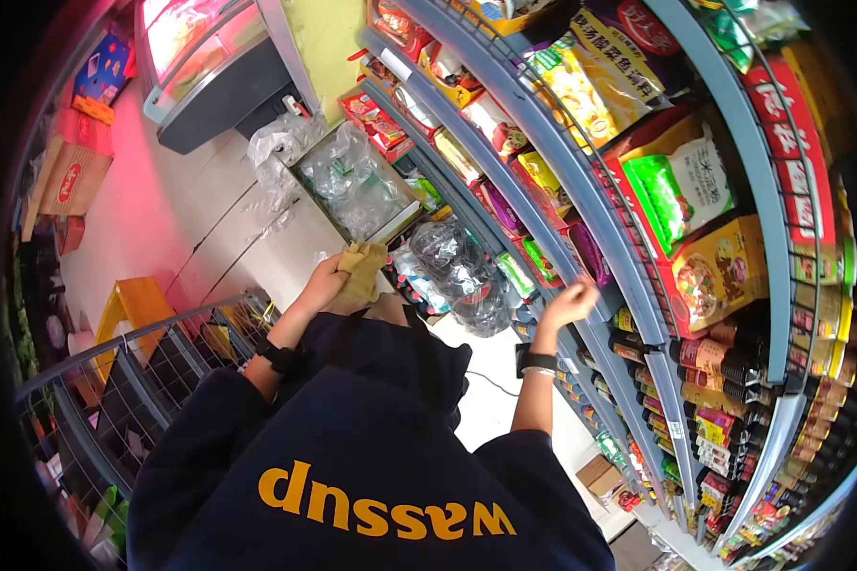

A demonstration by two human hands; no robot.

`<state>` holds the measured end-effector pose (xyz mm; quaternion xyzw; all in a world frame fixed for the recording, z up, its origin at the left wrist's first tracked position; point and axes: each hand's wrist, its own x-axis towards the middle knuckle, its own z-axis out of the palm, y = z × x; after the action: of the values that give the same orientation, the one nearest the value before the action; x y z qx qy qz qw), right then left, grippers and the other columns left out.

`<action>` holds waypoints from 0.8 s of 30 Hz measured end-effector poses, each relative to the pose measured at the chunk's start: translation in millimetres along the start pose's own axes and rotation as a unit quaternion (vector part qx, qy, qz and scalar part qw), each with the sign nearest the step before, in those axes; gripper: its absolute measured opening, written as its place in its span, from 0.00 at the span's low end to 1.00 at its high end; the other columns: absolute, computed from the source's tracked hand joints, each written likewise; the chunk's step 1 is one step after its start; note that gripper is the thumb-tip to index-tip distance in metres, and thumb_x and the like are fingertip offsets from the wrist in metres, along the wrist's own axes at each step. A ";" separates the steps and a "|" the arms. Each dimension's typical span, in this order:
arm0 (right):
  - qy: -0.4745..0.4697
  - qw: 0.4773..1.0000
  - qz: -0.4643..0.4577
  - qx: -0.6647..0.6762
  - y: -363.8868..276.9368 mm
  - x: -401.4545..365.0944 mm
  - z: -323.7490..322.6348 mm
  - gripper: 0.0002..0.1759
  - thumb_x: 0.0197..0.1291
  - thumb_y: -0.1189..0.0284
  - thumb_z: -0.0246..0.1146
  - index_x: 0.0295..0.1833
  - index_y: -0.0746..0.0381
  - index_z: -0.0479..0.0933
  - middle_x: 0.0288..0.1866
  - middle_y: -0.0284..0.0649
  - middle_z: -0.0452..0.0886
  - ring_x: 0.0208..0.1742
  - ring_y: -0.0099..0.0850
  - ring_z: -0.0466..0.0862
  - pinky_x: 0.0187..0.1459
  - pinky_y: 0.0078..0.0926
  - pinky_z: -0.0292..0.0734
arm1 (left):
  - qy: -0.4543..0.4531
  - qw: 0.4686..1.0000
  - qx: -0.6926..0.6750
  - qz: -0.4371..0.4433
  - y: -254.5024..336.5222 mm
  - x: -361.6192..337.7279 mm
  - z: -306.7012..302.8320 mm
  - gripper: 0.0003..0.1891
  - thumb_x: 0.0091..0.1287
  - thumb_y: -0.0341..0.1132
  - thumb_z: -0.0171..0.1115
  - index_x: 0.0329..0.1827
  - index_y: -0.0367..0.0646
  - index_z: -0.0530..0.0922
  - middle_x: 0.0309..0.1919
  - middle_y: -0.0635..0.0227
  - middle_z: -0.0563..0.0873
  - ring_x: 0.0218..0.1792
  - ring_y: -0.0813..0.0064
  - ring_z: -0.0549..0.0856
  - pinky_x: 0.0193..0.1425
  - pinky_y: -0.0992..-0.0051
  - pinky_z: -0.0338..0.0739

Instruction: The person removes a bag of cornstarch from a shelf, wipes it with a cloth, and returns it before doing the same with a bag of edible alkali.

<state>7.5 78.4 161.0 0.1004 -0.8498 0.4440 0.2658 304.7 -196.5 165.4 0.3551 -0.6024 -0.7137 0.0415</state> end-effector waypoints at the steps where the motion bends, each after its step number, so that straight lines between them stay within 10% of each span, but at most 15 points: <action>1: -0.083 0.996 0.020 0.006 1.9 -18.9 7.9 0.07 0.49 0.81 0.52 0.34 0.67 0.74 0.30 0.44 0.76 0.33 0.33 0.77 0.39 0.29 0.71 | 0.005 1.000 -0.002 -0.006 -3.2 -0.8 0.3 0.21 0.51 0.18 0.42 0.50 0.33 0.69 0.42 0.61 0.78 0.45 0.70 0.77 0.51 0.76 0.70; 5: -0.319 0.943 0.075 0.054 -9.7 -52.0 47.1 0.09 0.51 0.81 0.50 0.36 0.65 0.75 0.32 0.44 0.77 0.36 0.34 0.79 0.38 0.28 0.73 | 0.028 0.980 -0.184 -0.071 -11.2 5.3 6.0 0.17 0.62 0.29 0.43 0.54 0.35 0.66 0.46 0.60 0.76 0.47 0.69 0.76 0.53 0.74 0.69; 15: -0.283 0.958 0.041 0.025 79.5 -48.2 182.9 0.19 0.49 0.77 0.51 0.49 0.68 0.70 0.47 0.54 0.74 0.50 0.42 0.74 0.52 0.31 0.65 | -0.056 0.786 -0.609 -0.088 -15.7 25.9 26.9 0.26 0.66 0.50 0.36 0.59 0.39 0.62 0.53 0.58 0.72 0.51 0.63 0.74 0.58 0.61 0.65; 17: -0.268 0.961 0.062 -0.007 83.2 -41.9 189.4 0.19 0.49 0.76 0.52 0.49 0.68 0.70 0.48 0.54 0.73 0.52 0.43 0.72 0.54 0.31 0.62 | -0.084 0.784 -0.613 -0.057 -23.2 30.3 27.0 0.23 0.64 0.45 0.43 0.57 0.40 0.63 0.49 0.60 0.74 0.47 0.64 0.76 0.56 0.59 0.67; 18: -0.258 0.963 0.078 -0.030 80.1 -39.9 192.3 0.19 0.49 0.75 0.53 0.49 0.68 0.70 0.49 0.54 0.73 0.54 0.44 0.71 0.57 0.32 0.60 | -0.014 0.955 -0.293 -0.041 -7.7 30.2 29.2 0.22 0.65 0.44 0.39 0.57 0.40 0.63 0.49 0.61 0.74 0.46 0.64 0.76 0.54 0.59 0.68; 19: -0.236 0.970 0.056 -0.013 90.3 -38.3 198.6 0.19 0.50 0.72 0.56 0.49 0.67 0.70 0.49 0.52 0.73 0.54 0.45 0.71 0.57 0.33 0.60 | 0.053 0.996 0.069 -0.018 -3.5 31.2 29.8 0.21 0.66 0.42 0.36 0.57 0.40 0.63 0.49 0.61 0.74 0.46 0.64 0.76 0.52 0.59 0.69; 20: -0.236 0.971 0.013 -0.043 94.6 -34.9 203.3 0.20 0.50 0.70 0.57 0.49 0.67 0.71 0.49 0.51 0.74 0.53 0.46 0.71 0.56 0.35 0.61 | 0.014 0.957 -0.289 0.024 -27.9 35.6 28.3 0.19 0.66 0.39 0.38 0.55 0.39 0.64 0.47 0.61 0.75 0.45 0.63 0.76 0.49 0.63 0.71; 24: -0.182 0.948 -0.171 -0.197 110.3 -24.2 226.9 0.17 0.50 0.65 0.58 0.45 0.61 0.75 0.45 0.46 0.76 0.47 0.45 0.75 0.50 0.39 0.66 | -0.020 0.931 -0.363 -0.031 -55.4 47.3 25.1 0.18 0.64 0.37 0.43 0.54 0.38 0.66 0.47 0.62 0.74 0.45 0.66 0.76 0.49 0.67 0.72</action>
<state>-99.4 -41.9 -34.8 0.2691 -0.9242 0.1901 0.1933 276.0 -183.7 95.1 0.3202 -0.2916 -0.8914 0.1338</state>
